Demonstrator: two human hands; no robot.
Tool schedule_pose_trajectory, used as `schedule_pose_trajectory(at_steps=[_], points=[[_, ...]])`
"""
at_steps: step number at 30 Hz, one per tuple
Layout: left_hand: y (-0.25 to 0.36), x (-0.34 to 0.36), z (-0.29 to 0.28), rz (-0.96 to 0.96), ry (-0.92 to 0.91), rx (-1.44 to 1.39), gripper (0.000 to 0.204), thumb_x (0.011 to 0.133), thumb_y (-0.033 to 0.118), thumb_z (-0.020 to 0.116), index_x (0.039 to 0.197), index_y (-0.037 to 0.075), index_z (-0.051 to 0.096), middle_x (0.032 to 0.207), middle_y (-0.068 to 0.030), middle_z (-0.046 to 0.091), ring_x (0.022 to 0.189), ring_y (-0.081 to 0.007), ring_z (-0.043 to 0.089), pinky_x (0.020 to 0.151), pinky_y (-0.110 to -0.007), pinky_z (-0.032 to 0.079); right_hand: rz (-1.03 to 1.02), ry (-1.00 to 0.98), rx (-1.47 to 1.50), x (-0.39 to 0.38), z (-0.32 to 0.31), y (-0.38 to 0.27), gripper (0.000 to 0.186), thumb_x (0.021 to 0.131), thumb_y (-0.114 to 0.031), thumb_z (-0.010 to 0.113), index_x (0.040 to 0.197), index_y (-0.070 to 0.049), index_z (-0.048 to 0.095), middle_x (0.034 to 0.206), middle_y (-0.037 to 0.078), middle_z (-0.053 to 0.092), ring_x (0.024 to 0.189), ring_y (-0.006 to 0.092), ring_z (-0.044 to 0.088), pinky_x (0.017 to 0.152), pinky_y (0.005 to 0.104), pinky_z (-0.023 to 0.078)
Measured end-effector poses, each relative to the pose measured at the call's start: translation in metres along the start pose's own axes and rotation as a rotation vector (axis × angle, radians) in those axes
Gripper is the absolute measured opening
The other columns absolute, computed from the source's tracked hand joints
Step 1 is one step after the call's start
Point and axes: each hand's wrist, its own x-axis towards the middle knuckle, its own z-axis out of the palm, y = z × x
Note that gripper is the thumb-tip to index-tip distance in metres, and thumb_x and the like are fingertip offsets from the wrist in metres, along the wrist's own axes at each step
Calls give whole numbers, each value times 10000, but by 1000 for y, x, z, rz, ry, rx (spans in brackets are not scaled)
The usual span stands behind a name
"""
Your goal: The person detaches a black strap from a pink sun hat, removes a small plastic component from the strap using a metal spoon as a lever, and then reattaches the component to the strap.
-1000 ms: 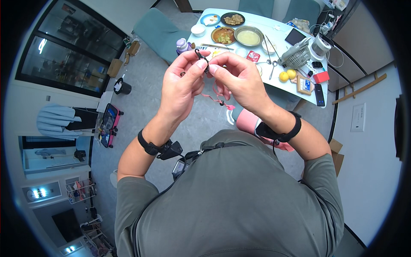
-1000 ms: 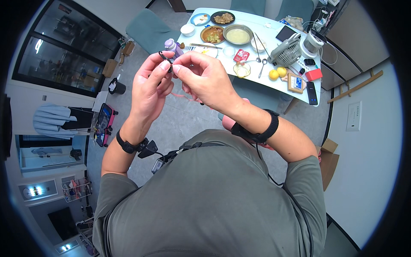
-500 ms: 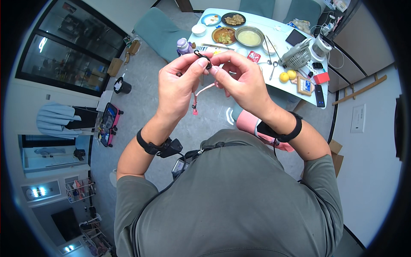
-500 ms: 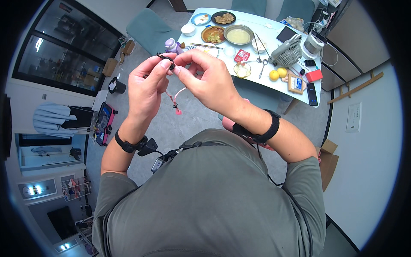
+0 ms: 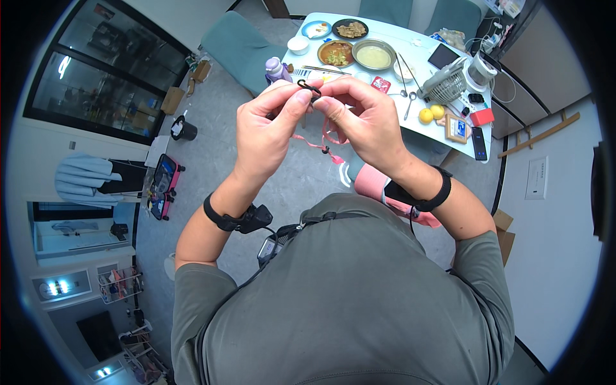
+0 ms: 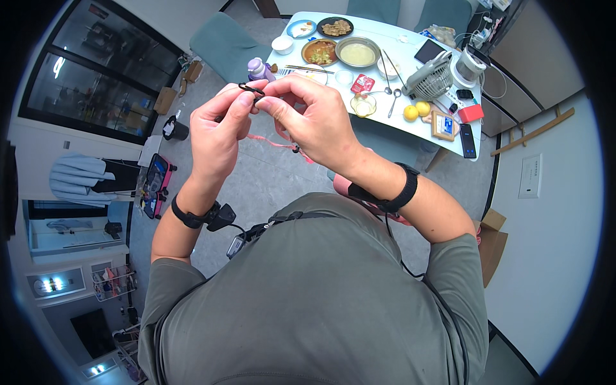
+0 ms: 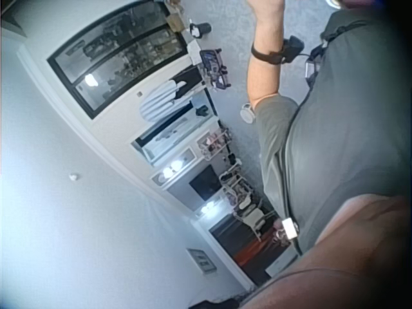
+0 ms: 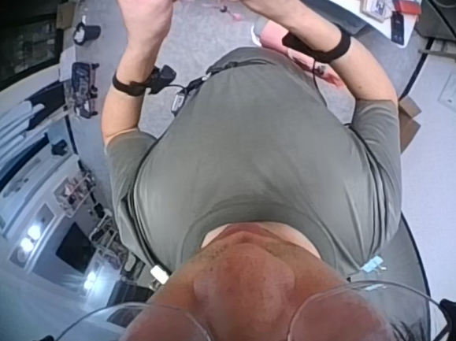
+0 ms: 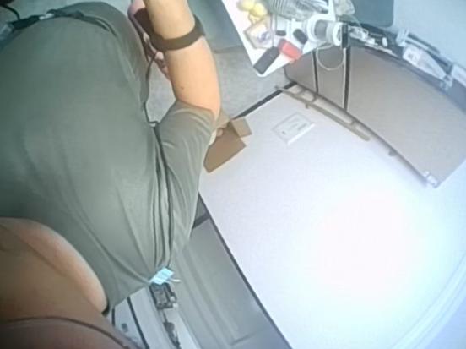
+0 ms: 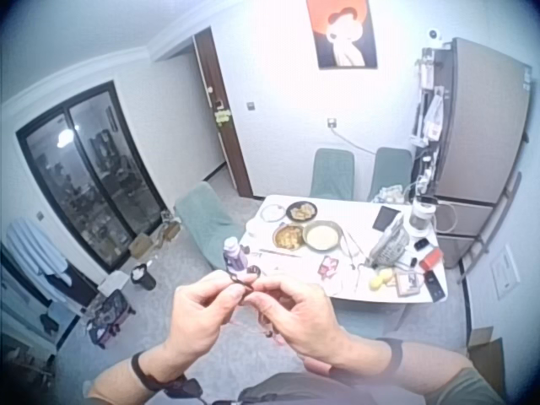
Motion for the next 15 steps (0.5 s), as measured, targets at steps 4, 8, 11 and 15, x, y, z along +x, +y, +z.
schedule_pose_trajectory(at_steps=[4, 8, 11, 15], points=[[1, -2, 1, 61, 6, 69, 208, 1010, 117, 651, 1125, -32, 739, 1002, -36, 706, 878, -84, 646, 718, -218, 499, -24, -14, -2, 2, -1, 1, 180, 980, -87, 692, 1114, 33, 697, 807, 26, 680, 611, 48, 595, 528, 215, 466], [3, -3, 5, 116, -2, 50, 214, 1014, 102, 640, 1163, -21, 734, 1037, -43, 694, 888, -83, 633, 729, -219, 495, 19, -31, 45, 3, -4, -3, 203, 985, -99, 685, 1140, 32, 695, 830, 27, 691, 630, 44, 603, 530, 214, 466], [5, -3, 3, 154, -16, 118, 226, 1010, 92, 643, 1192, -6, 734, 1014, -34, 676, 835, -66, 590, 698, -211, 465, 49, -40, 74, 2, -3, -7, 225, 987, -111, 681, 1162, 28, 695, 835, 18, 685, 642, 39, 599, 520, 207, 458], [2, -1, 1, 253, -21, 219, 234, 987, 81, 667, 1196, 13, 744, 976, -25, 663, 779, -56, 547, 645, -210, 427, 93, -71, 89, 1, -5, -8, 235, 994, -122, 674, 1178, 22, 695, 824, 4, 668, 641, 33, 586, 502, 203, 444]])
